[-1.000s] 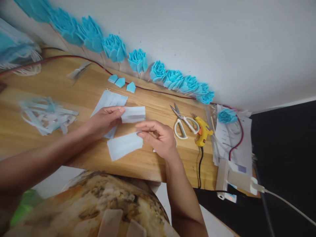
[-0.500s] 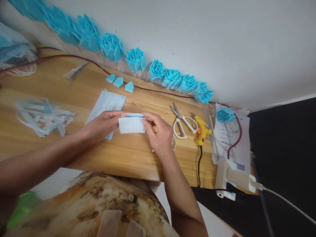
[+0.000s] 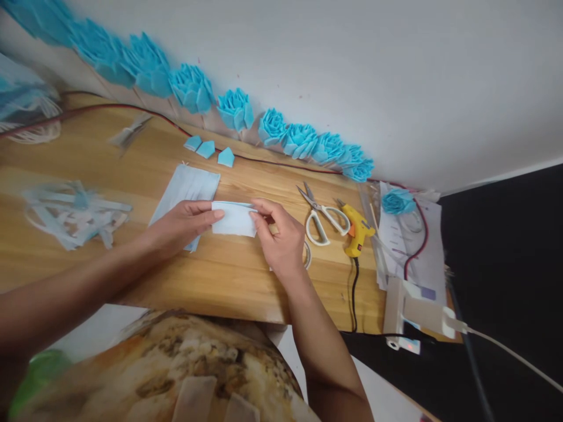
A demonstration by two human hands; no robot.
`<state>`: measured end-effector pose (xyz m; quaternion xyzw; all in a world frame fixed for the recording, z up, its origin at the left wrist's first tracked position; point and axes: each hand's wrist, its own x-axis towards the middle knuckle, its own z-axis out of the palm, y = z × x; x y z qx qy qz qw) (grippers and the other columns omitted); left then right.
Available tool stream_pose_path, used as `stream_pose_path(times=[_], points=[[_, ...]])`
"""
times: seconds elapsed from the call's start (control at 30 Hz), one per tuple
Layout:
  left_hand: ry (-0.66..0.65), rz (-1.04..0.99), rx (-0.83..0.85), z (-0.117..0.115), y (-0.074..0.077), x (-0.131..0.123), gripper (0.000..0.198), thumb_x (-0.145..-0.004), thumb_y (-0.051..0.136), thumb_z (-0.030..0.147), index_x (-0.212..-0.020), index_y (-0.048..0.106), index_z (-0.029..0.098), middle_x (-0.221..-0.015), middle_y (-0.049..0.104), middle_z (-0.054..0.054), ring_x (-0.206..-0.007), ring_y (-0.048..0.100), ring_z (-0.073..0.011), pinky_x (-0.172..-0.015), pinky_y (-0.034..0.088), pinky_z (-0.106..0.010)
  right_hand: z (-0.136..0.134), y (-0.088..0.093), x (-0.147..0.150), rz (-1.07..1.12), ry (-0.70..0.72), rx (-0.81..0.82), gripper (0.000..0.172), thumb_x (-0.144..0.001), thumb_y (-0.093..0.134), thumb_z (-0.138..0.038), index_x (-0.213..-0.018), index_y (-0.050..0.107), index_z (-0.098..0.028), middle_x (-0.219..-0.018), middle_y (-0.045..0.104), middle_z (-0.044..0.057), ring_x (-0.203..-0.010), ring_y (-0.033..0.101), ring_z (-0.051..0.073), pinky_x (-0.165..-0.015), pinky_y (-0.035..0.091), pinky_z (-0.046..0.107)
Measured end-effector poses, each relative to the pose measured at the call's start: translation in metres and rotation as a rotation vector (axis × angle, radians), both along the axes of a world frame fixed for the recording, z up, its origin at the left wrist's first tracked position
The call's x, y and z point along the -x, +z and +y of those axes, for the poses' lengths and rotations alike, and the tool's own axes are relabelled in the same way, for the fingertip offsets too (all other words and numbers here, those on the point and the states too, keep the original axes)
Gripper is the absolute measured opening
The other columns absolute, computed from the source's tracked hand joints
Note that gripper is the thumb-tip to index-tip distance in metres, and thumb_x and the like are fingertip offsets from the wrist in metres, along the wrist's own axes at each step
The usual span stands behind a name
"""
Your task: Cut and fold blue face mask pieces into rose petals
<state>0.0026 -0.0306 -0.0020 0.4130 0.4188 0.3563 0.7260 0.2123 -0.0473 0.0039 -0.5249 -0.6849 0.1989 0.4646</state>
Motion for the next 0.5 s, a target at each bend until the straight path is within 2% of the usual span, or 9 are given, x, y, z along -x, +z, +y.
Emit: stream_pose_path(times=[0.23, 0.37, 0.5], points=[[0.055, -0.015, 0.019, 0.0001, -0.0042, 0.0002, 0.035, -0.079, 0.082, 0.049, -0.097, 0.083, 0.019, -0.091, 0.08, -0.006, -0.084, 0.069, -0.02, -0.088, 0.052, -0.035, 0.0013, -0.0022, 0.0019, 0.069, 0.03, 0.057, 0.021, -0.093, 0.068, -0.026, -0.112, 0.075, -0.026, -0.102, 0.082, 0.003, -0.09, 0.078, 0.019, -0.079, 0.064, 0.032], [0.075, -0.005, 0.038, 0.0006, -0.0027, -0.0002, 0.034, -0.075, 0.086, 0.048, -0.093, 0.083, 0.019, -0.089, 0.08, -0.005, -0.084, 0.069, -0.02, -0.085, 0.053, -0.034, 0.002, -0.0031, -0.0009, 0.181, 0.029, 0.108, 0.024, -0.095, 0.067, -0.034, -0.115, 0.075, -0.024, -0.096, 0.081, 0.003, -0.083, 0.076, 0.017, -0.074, 0.063, 0.031], [0.084, -0.005, 0.03, 0.0013, -0.0048, 0.001, 0.033, -0.076, 0.085, 0.046, -0.094, 0.083, 0.019, -0.09, 0.08, -0.005, -0.084, 0.069, -0.0199, -0.082, 0.053, -0.033, 0.0029, 0.002, -0.0033, 0.283, 0.055, 0.139, 0.027, -0.099, 0.062, -0.043, -0.108, 0.076, -0.022, -0.092, 0.079, 0.003, -0.081, 0.073, 0.017, -0.072, 0.061, 0.03]])
